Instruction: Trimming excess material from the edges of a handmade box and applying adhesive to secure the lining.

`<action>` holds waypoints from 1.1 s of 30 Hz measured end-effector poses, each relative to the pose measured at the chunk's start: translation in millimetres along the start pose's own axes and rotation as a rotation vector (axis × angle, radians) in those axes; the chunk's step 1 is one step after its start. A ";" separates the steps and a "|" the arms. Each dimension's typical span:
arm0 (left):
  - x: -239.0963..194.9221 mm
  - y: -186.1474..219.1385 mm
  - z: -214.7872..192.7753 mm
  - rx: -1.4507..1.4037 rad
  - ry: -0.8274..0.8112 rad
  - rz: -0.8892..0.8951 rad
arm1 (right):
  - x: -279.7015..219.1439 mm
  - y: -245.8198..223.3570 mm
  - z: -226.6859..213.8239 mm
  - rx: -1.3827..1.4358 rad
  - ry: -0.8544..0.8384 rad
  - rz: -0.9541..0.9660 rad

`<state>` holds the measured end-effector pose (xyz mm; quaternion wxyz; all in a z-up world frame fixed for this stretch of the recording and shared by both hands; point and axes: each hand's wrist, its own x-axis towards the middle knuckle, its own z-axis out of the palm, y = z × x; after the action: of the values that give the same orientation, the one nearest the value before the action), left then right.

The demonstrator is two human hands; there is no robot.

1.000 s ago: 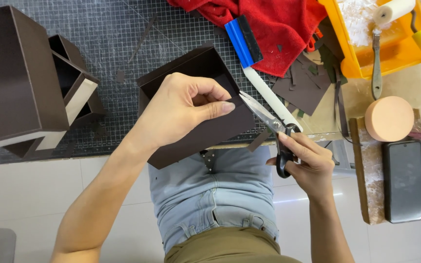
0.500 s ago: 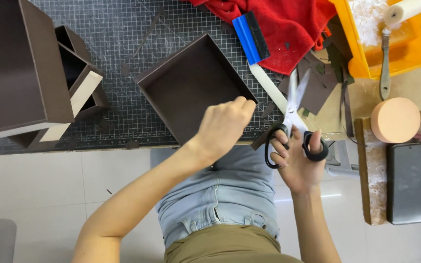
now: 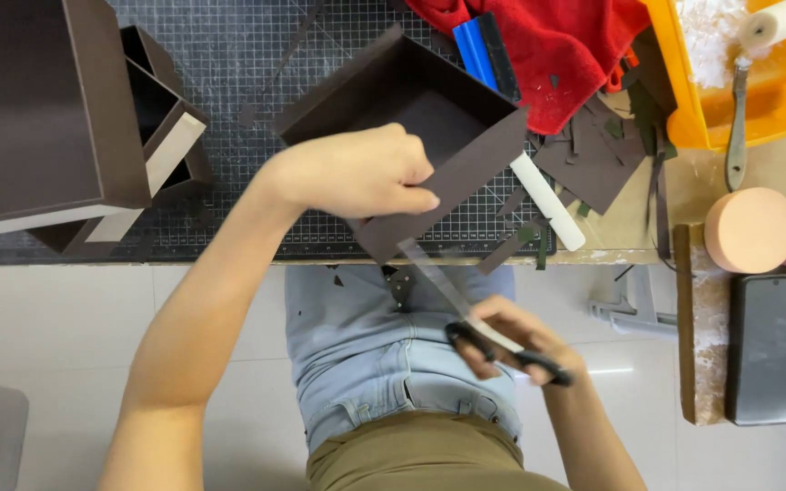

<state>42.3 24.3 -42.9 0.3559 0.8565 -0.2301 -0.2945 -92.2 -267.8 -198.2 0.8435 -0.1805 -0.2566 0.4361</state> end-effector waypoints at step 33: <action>6.8 -8.3 -2.0 -0.175 -0.005 0.114 | 36.9 40.0 -5.8 0.056 0.084 -0.058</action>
<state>50.1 26.5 -50.2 0.4451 0.8069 -0.2527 -0.2947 -96.5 -215.5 -213.8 0.8704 -0.1674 -0.2139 0.4107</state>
